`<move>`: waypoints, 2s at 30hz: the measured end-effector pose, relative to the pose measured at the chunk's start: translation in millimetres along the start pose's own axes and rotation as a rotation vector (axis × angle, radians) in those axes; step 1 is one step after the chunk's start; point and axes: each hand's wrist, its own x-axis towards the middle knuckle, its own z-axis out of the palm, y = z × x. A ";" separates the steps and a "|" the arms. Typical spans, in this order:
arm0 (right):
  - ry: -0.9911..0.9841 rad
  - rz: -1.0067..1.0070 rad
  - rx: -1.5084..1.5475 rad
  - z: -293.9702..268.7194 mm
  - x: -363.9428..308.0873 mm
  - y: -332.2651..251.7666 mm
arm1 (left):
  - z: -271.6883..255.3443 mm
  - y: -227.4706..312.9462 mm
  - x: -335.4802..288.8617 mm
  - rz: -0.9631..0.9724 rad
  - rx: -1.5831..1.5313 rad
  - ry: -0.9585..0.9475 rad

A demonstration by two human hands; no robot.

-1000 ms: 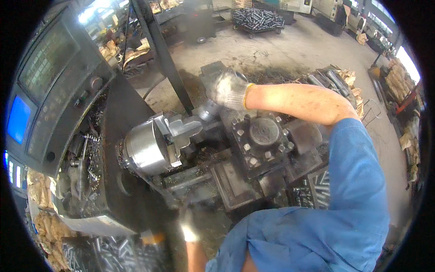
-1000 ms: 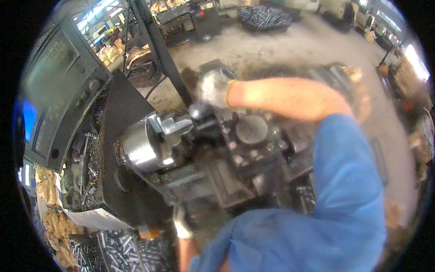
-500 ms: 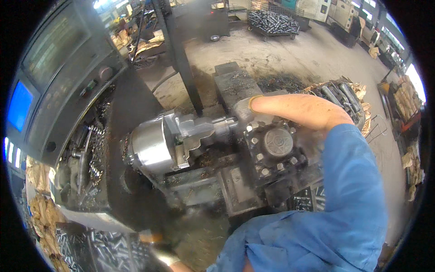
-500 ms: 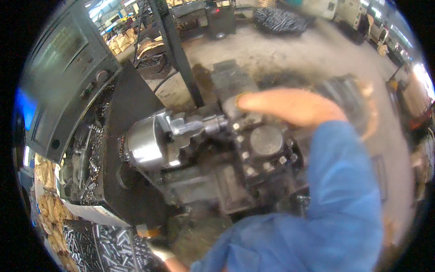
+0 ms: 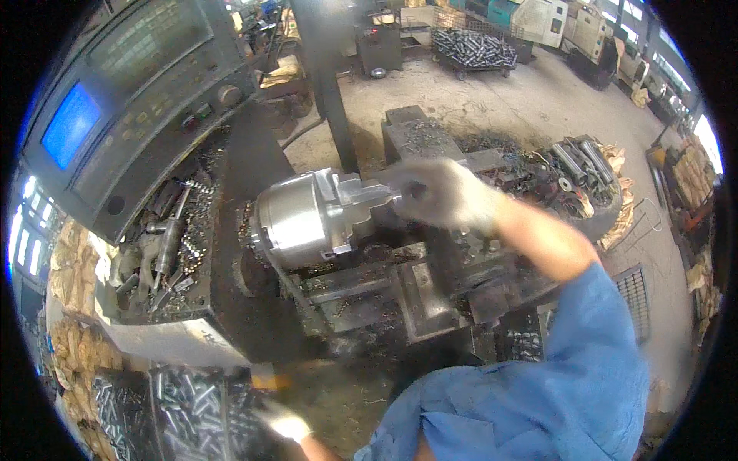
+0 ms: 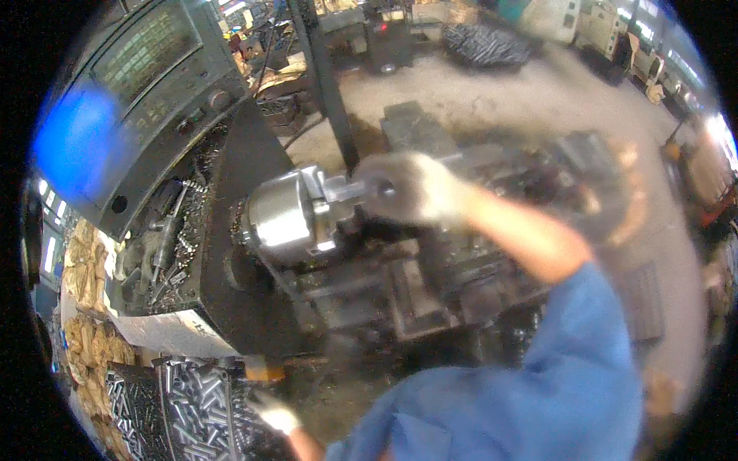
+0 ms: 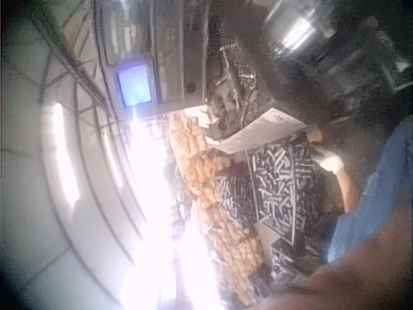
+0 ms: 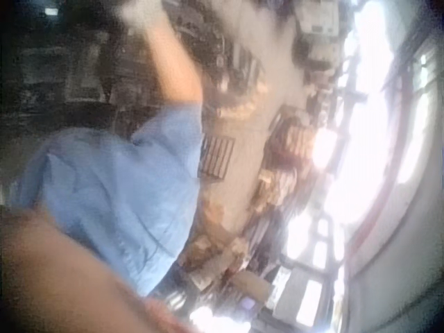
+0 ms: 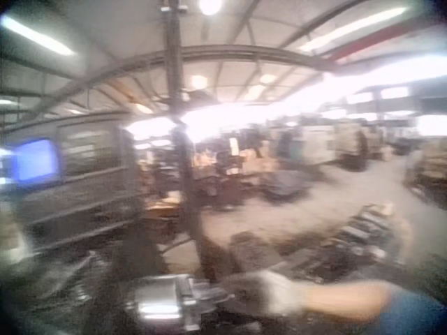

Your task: The person repeatedly picks up cylindrical metal parts from a basket and places them into a machine fixture. The person handles the parts one at a time, loading them into the machine and occasionally adjusting the fixture.

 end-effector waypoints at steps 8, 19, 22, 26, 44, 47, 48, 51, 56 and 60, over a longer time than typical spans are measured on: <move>-0.147 -0.346 0.434 88.0 -144.5 -37.9 | -109.5 162.9 348.6 0.196 -0.641 0.195; -0.427 0.009 0.514 135.4 -197.7 26.0 | -108.1 246.2 489.7 0.051 -0.637 -0.219; -0.438 -0.081 0.514 157.7 -191.8 18.4 | -128.6 230.1 367.6 0.188 -0.847 0.016; -0.616 -0.119 0.501 208.3 -179.1 -28.1 | -134.7 154.8 104.7 -0.073 -0.963 -0.541; -1.677 -1.322 -0.056 555.1 -499.1 -367.2 | -676.7 145.0 -729.3 -2.710 0.373 -0.583; -1.730 -1.734 -0.235 584.3 -533.0 -378.1 | -631.4 129.1 -720.7 -2.676 0.156 -0.509; -1.694 -1.829 -0.280 594.3 -538.9 -380.6 | -613.0 114.3 -719.1 -2.642 0.073 -0.495; -1.773 -1.683 -0.264 621.9 -551.3 -394.4 | -555.3 57.0 -708.2 -2.524 -0.184 -0.450; -1.776 -1.498 -0.389 644.3 -548.0 -411.8 | -491.3 -33.6 -681.9 -2.387 -0.459 -0.333; -1.758 -1.501 -0.386 676.3 -525.6 -414.4 | -460.2 -76.9 -661.5 -2.341 -0.602 -0.206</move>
